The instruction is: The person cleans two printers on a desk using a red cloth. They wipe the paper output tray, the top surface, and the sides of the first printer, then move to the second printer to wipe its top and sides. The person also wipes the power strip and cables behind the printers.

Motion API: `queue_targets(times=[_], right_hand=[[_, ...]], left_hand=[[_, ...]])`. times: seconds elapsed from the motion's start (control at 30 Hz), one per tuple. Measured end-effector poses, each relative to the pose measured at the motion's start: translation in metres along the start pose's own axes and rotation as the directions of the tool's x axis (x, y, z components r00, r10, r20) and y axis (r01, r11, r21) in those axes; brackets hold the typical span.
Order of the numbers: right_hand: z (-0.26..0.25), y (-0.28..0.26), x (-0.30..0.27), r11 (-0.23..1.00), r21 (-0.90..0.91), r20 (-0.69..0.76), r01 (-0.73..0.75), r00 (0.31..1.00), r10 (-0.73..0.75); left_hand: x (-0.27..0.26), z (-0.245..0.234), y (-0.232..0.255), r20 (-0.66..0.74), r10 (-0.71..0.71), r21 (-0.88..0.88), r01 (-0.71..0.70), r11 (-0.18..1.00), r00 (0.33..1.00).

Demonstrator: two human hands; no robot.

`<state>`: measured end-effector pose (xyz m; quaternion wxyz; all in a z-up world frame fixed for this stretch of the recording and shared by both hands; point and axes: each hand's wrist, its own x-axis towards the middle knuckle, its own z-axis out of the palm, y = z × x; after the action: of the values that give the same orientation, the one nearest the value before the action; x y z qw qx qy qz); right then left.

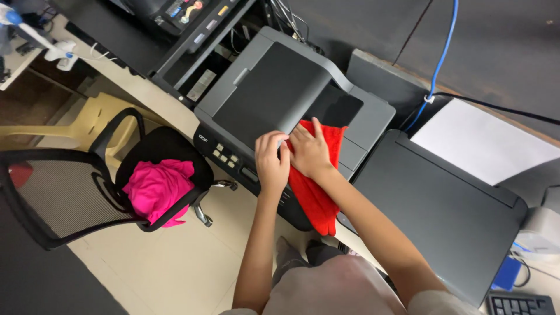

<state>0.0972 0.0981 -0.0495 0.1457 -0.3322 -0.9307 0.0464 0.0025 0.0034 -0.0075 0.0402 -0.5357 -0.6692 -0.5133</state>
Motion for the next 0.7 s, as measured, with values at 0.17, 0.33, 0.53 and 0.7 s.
queue_targets(times=[0.17, 0.33, 0.53, 0.7], right_hand=[[-0.029, 0.006, -0.035, 1.000, 0.018, -0.112, 0.020, 0.994, -0.017], [-0.039, 0.004, -0.056, 1.000, -0.013, -0.111, 0.004, 0.994, -0.005], [-0.029, 0.001, -0.020, 0.998, -0.058, -0.057, -0.007, 0.998, 0.004], [-0.016, 0.013, 0.004, 0.998, 0.065, 0.105, -0.003, 0.994, -0.004]], left_hand=[[0.002, -0.003, 0.000, 0.016, 0.020, -0.011, -0.019, 1.000, 1.000], [-0.001, -0.003, -0.001, 0.025, 0.025, -0.030, -0.024, 0.999, 0.999], [0.002, -0.001, 0.000, 0.038, 0.000, -0.023, 0.000, 1.000, 0.999], [0.005, 0.000, 0.000, 0.045, -0.006, -0.018, 0.006, 1.000, 0.999]])
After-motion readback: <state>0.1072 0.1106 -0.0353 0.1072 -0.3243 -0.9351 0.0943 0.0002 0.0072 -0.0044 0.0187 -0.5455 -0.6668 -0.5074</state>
